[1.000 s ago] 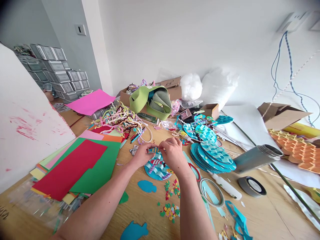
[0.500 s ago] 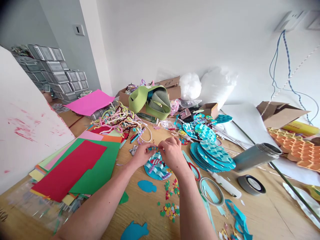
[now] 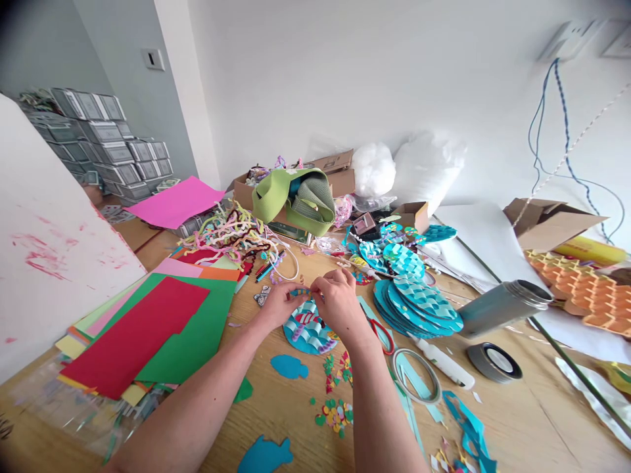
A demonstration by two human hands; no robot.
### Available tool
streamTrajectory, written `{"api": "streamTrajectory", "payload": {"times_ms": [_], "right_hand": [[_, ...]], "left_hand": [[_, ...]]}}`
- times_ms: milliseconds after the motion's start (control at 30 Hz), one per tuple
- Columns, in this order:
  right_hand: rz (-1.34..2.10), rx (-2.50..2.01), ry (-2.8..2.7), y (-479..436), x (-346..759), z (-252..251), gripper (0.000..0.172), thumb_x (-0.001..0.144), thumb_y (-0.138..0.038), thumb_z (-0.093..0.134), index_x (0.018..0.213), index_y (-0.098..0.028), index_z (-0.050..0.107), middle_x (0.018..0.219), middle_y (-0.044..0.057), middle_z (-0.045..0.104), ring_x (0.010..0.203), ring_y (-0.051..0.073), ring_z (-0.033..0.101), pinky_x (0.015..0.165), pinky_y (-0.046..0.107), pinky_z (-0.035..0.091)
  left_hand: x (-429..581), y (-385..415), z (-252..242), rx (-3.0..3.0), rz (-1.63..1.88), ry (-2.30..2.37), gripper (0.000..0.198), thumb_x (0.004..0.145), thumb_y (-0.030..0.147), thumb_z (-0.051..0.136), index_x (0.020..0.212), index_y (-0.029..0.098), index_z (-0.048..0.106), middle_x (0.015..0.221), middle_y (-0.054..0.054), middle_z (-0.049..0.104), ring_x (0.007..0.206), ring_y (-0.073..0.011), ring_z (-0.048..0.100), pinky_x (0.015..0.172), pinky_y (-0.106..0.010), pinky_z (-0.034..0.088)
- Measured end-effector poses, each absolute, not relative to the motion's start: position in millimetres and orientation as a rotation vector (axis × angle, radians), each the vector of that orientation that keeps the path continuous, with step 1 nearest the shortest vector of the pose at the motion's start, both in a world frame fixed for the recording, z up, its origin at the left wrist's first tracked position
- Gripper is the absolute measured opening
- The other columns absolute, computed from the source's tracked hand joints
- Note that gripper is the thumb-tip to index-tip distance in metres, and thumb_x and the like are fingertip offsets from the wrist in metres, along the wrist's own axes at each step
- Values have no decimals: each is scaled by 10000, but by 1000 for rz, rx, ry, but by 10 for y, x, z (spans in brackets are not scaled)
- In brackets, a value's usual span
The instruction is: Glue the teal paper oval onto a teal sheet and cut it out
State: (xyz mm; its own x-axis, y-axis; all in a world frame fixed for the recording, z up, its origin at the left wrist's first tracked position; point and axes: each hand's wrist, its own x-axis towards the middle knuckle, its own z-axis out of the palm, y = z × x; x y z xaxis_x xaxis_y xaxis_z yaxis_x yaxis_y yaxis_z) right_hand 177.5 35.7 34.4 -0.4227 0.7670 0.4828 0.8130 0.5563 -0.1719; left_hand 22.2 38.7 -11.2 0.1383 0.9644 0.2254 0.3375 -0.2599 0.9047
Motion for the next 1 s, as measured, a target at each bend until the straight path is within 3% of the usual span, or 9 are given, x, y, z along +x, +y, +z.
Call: {"api": "streamTrajectory", "payload": {"times_ms": [633, 733, 867, 1000], "right_hand": [[-148, -1269, -2269, 363, 1763, 337, 164, 794, -100, 577, 709, -213, 660, 785, 55, 633, 884, 227, 585, 964, 471, 339], [-144, -1272, -2274, 365, 1764, 334, 157, 798, -104, 579, 719, -211, 663, 778, 55, 638, 893, 229, 589, 974, 475, 333], [-141, -1272, -2275, 367, 1770, 330, 166, 805, -108, 565, 721, -212, 664, 774, 55, 640, 896, 230, 587, 982, 483, 326], [-138, -1281, -2275, 364, 1772, 332, 174, 810, -110, 552, 724, -211, 664, 774, 57, 638, 896, 227, 582, 985, 484, 320]], "left_hand": [[222, 420, -169, 1705, 1145, 1233, 95, 773, 191, 664, 823, 165, 740, 807, -39, 736, 792, -188, 649, 754, -297, 504], [231, 427, -195, 1675, 1164, 1240, 150, 764, 171, 682, 906, 152, 725, 919, -78, 734, 883, -205, 661, 787, -311, 513], [242, 432, -230, 1563, 1211, 1213, 427, 733, 108, 706, 1145, 157, 607, 1199, -129, 646, 1000, -199, 655, 773, -282, 532], [240, 441, -250, 1514, 1217, 1187, 356, 698, 54, 715, 1024, 149, 611, 1129, -113, 669, 994, -195, 661, 794, -286, 531]]}}
